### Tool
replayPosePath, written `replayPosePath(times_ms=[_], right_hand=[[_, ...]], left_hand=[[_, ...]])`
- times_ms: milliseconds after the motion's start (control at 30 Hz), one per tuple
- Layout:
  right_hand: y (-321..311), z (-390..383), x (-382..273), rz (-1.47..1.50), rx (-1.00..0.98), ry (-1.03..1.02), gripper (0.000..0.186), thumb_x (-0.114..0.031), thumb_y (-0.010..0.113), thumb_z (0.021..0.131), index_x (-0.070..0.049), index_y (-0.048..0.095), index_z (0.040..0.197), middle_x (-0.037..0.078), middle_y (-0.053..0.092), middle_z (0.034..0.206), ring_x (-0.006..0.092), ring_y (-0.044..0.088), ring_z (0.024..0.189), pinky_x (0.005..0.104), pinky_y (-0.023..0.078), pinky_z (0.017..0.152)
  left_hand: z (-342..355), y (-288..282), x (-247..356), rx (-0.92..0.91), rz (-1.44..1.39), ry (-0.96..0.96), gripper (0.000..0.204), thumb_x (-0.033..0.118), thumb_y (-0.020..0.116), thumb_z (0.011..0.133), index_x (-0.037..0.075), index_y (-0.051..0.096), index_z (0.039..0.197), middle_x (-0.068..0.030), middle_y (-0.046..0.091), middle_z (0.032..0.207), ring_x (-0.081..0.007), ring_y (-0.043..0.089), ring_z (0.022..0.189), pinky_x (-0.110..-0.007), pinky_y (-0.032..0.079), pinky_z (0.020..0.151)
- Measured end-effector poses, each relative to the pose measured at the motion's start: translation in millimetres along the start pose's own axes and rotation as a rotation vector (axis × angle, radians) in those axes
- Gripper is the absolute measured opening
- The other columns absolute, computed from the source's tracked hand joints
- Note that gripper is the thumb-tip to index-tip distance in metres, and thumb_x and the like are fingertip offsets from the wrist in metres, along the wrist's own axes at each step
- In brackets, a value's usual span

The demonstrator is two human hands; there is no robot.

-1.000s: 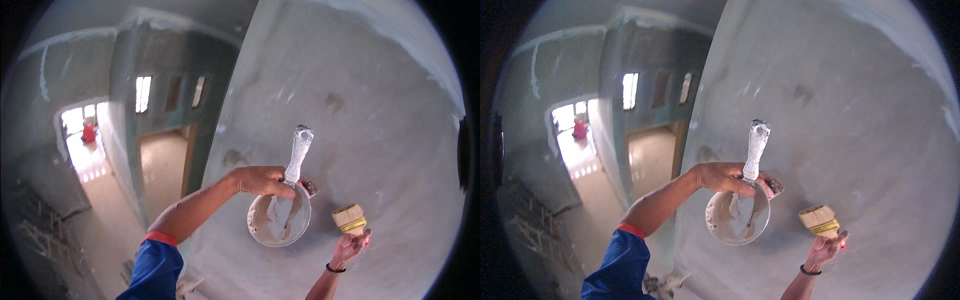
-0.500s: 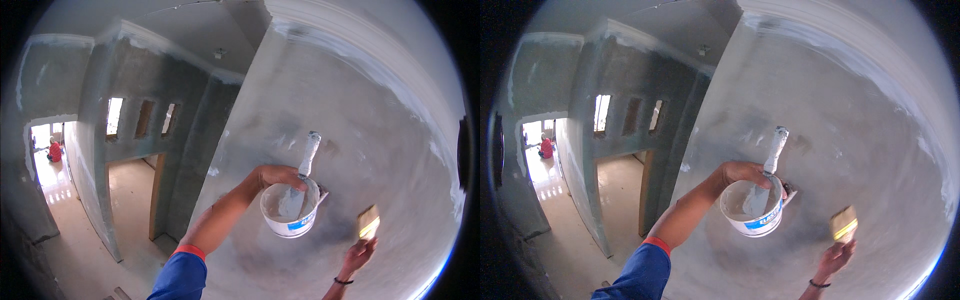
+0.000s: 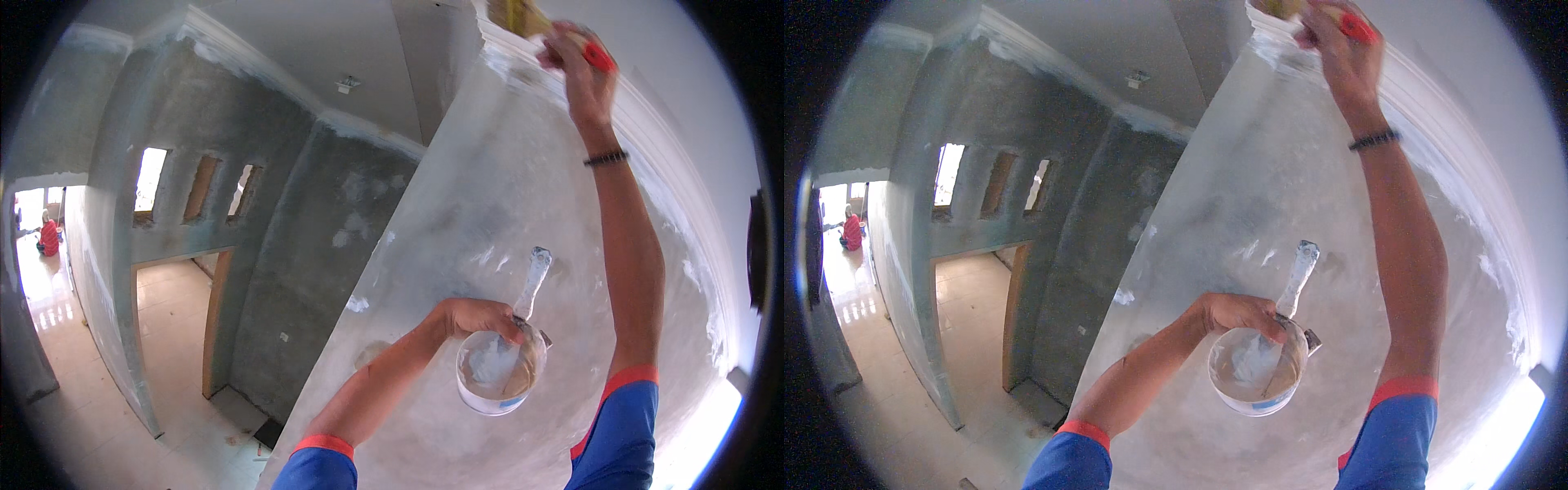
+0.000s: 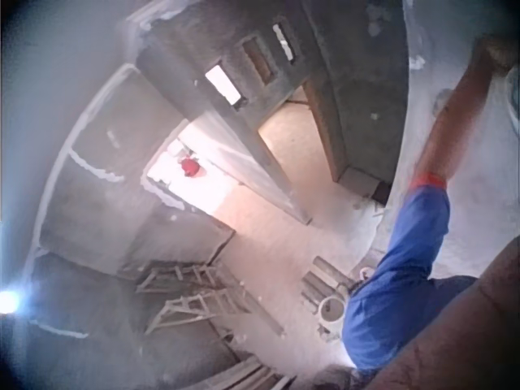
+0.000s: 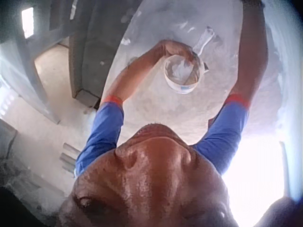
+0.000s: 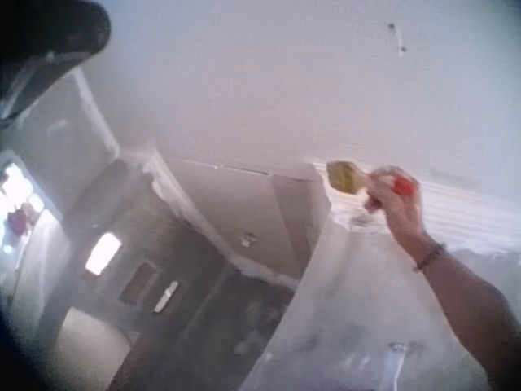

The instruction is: The person applies a coating to the upper corner and ceiling edges of a wall using a brush and a small container of material, occasionally refilling from a larger bucket on the floor.

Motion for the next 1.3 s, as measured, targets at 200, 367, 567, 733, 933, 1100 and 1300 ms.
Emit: replayPosePath(times_ms=[200, 367, 567, 733, 933, 1100, 1300], right_hand=[[77.3, 47.3, -26.2, -0.130, -0.035, -0.034, 0.020, -0.019, 0.067, 0.090, -0.002, 0.063, 0.098, 0.001, 0.061, 0.073, 0.0117, 0.060, 0.068, 0.0317, 0.051, 0.062], [9.3, 53.6, 12.1, -0.979, -0.164, -0.655, 0.020, -0.021, 0.063, 0.092, -0.009, 0.066, 0.108, 0.010, 0.070, 0.097, 0.0239, 0.068, 0.085, 0.0341, 0.056, 0.076], [-65.2, -2.9, -31.1, -1.004, -0.044, -0.471, 0.015, -0.015, 0.068, 0.086, -0.007, 0.068, 0.100, 0.011, 0.070, 0.100, 0.0251, 0.070, 0.090, 0.0366, 0.056, 0.079], [48.8, 18.6, -41.2, -0.845, -0.267, -0.746, 0.021, -0.021, 0.066, 0.090, -0.009, 0.069, 0.107, 0.010, 0.069, 0.104, 0.0267, 0.067, 0.090, 0.0333, 0.055, 0.081], [121.0, 59.5, -33.4, -0.974, -0.380, -1.030, 0.011, -0.012, 0.059, 0.086, -0.008, 0.064, 0.095, 0.016, 0.065, 0.092, 0.0309, 0.064, 0.083, 0.0401, 0.054, 0.067], [50.0, 35.9, -16.2, -1.299, -0.352, -0.712, 0.022, -0.017, 0.063, 0.087, -0.014, 0.061, 0.108, 0.008, 0.065, 0.103, 0.0298, 0.067, 0.088, 0.0418, 0.057, 0.076], [81.4, 19.4, -13.4, -1.461, -0.369, -0.672, 0.035, -0.013, 0.061, 0.083, -0.017, 0.057, 0.118, 0.016, 0.062, 0.110, 0.0322, 0.067, 0.093, 0.0448, 0.057, 0.076]], left_hand=[[-2.4, 2.9, 4.7, 0.011, 0.091, 0.034, 0.030, 0.031, 0.073, 0.084, 0.001, 0.070, 0.078, 0.0012, 0.063, 0.073, -0.0081, 0.055, 0.063, -0.027, 0.045, 0.058], [0.6, 6.2, 4.2, -0.048, 0.072, 0.023, 0.032, 0.032, 0.074, 0.083, 0.001, 0.069, 0.080, 0.0019, 0.062, 0.074, -0.0086, 0.055, 0.067, -0.028, 0.046, 0.064], [6.3, 1.5, -2.9, -0.063, 0.060, 0.053, 0.035, 0.035, 0.074, 0.083, 0.000, 0.069, 0.087, 0.0000, 0.062, 0.082, -0.0106, 0.056, 0.074, -0.029, 0.046, 0.068], [6.7, -0.1, -4.9, -0.064, 0.092, 0.032, 0.040, 0.036, 0.074, 0.082, -0.002, 0.069, 0.093, -0.0018, 0.064, 0.087, -0.0126, 0.057, 0.079, -0.030, 0.047, 0.072], [4.9, 6.4, 2.2, -0.069, 0.108, 0.079, 0.040, 0.036, 0.074, 0.082, -0.002, 0.069, 0.095, -0.0022, 0.064, 0.088, -0.0132, 0.057, 0.082, -0.030, 0.046, 0.075], [-5.6, 3.0, 4.3, -0.014, 0.101, 0.043, 0.038, 0.034, 0.072, 0.082, -0.001, 0.069, 0.096, -0.0021, 0.064, 0.089, -0.0143, 0.057, 0.084, -0.031, 0.045, 0.078], [15.2, -0.1, -8.1, -0.065, 0.138, 0.090, 0.036, 0.033, 0.070, 0.081, -0.001, 0.070, 0.092, -0.0017, 0.064, 0.086, -0.0145, 0.057, 0.079, -0.031, 0.045, 0.076]])
Point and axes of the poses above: each hand's wrist, its own z-axis towards the middle knuckle, its own y-axis out of the palm, x = y × z, the point moved 7 cm from there along z, towards the middle knuckle
